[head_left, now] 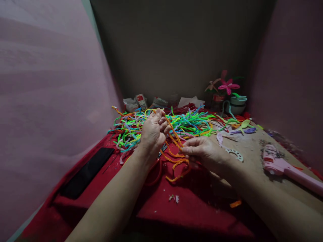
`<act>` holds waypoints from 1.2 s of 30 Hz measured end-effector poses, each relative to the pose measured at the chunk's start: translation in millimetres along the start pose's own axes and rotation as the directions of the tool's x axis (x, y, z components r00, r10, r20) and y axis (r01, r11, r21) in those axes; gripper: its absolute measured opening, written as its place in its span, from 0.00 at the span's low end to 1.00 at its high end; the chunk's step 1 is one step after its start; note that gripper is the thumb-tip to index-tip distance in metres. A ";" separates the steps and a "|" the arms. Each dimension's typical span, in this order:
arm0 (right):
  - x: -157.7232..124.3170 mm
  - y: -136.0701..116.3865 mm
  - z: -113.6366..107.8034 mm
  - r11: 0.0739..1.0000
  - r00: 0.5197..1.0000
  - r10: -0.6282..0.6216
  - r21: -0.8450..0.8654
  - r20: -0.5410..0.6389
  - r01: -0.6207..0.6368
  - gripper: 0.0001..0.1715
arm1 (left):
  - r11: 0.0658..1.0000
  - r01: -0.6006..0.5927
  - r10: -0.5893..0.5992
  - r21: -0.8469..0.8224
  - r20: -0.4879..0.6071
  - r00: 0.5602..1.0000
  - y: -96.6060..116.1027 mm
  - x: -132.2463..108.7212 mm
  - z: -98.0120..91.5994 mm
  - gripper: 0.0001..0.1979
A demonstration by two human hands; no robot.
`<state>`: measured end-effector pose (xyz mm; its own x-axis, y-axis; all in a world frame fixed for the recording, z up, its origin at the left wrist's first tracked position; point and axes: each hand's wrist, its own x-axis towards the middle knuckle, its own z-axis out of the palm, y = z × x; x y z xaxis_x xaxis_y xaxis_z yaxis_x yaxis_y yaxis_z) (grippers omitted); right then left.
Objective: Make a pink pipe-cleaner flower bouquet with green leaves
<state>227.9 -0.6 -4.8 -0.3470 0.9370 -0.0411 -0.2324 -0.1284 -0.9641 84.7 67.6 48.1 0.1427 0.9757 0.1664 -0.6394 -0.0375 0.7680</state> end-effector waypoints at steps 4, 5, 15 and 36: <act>1.7 -5.0 -3.8 0.988 0.974 -0.110 0.082 -0.197 0.128 0.13 | 0.997 -0.078 0.078 0.005 0.004 0.997 4.1 10.1 -7.4 0.11; 2.6 -6.2 -4.9 0.982 0.963 -0.133 0.097 -0.235 0.159 0.13 | 0.999 -0.042 0.043 0.028 -0.026 0.999 4.7 12.2 -9.6 0.14; 5.3 -5.4 -5.5 0.966 0.921 -0.236 0.024 -0.311 0.256 0.15 | 0.860 0.311 -0.427 0.405 0.237 0.873 -23.2 -8.6 -8.0 0.15; 3.7 -4.3 -6.5 0.725 0.994 0.068 0.680 0.085 -0.108 0.01 | 0.923 0.267 -0.335 0.277 0.239 0.911 -33.0 -15.0 -2.9 0.12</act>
<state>233.5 5.5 -2.5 -0.4383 0.8949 -0.0842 -0.7492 -0.4155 -0.5158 101.6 54.9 18.4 0.5250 0.8500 0.0423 -0.3432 0.1659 0.9245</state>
